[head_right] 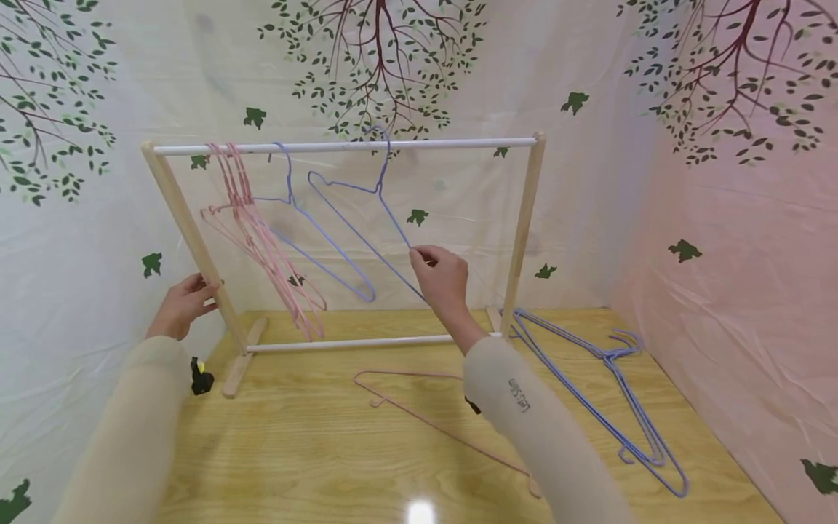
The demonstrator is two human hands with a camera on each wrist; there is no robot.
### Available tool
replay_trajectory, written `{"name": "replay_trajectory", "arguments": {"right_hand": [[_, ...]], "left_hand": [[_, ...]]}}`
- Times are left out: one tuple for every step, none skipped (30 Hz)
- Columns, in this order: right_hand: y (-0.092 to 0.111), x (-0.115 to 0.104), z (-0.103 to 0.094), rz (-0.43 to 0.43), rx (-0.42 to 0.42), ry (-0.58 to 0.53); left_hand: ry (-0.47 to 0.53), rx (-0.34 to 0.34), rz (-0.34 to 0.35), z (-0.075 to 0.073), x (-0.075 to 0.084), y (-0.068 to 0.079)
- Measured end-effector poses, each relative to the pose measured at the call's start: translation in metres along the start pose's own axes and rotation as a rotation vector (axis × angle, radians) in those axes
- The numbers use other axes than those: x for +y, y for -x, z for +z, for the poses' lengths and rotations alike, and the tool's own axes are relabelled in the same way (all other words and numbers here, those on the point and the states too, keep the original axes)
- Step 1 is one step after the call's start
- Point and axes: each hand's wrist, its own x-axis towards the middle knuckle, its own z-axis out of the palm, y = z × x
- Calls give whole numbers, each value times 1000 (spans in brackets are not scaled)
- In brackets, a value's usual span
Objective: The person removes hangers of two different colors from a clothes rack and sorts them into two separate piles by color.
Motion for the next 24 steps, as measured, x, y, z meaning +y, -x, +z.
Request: {"name": "replay_trajectory", "arguments": {"right_hand": [[1, 3, -4, 4, 10, -5], [2, 6, -8, 8, 21, -14], [2, 9, -12, 11, 33, -18], [4, 12, -16, 16, 43, -23], [5, 14, -20, 20, 52, -31], [5, 16, -24, 25, 61, -35], [6, 18, -28, 31, 63, -48], [7, 20, -32, 39, 65, -61], [8, 23, -36, 50, 65, -77], [8, 24, -40, 62, 66, -92], [9, 25, -44, 70, 68, -111], [11, 23, -49, 81, 67, -121], [12, 24, -53, 93, 68, -134], [13, 25, -57, 98, 73, -138], [15, 25, -61, 101, 77, -136], [16, 26, -65, 103, 83, -130], [18, 27, -70, 105, 87, -124], [19, 28, -74, 108, 88, -114], [19, 34, -77, 106, 95, -109], [21, 35, -81, 103, 99, -101], [23, 36, -85, 104, 102, -94], [25, 38, -89, 105, 106, -96], [27, 40, -93, 106, 106, -96], [30, 42, -97, 105, 110, -100]], "left_hand": [[2, 0, -1, 0, 0, 0], [0, -1, 0, 0, 0, 0], [4, 0, 0, 0, 0, 0], [5, 1, -1, 0, 1, 1], [6, 3, 0, 0, 1, 1], [4, 3, 1, 0, 1, 1], [4, 5, 1, 0, 1, 1], [1, 7, 2, -1, 1, 1], [1, 10, 1, 0, 1, 1], [0, 11, 3, 0, 1, 2], [-1, 10, 2, -1, 0, 2], [-1, 10, 0, -1, 1, 2], [3, 11, -1, 0, 1, 2], [2, 10, -1, -1, 1, 2], [1, 10, -2, 0, 1, 2], [2, 8, -2, 0, 1, 2], [4, 7, -4, 0, 2, 2], [3, 8, -5, 0, 2, 2], [1, 6, -5, 0, 2, 1], [-5, 5, -6, 0, 2, 1], [-5, 3, -6, 0, 2, 1], [-5, 2, -8, 0, 2, 0], [-9, 2, -10, 0, 2, 0], [-14, 3, -11, 0, 2, 0]]}}
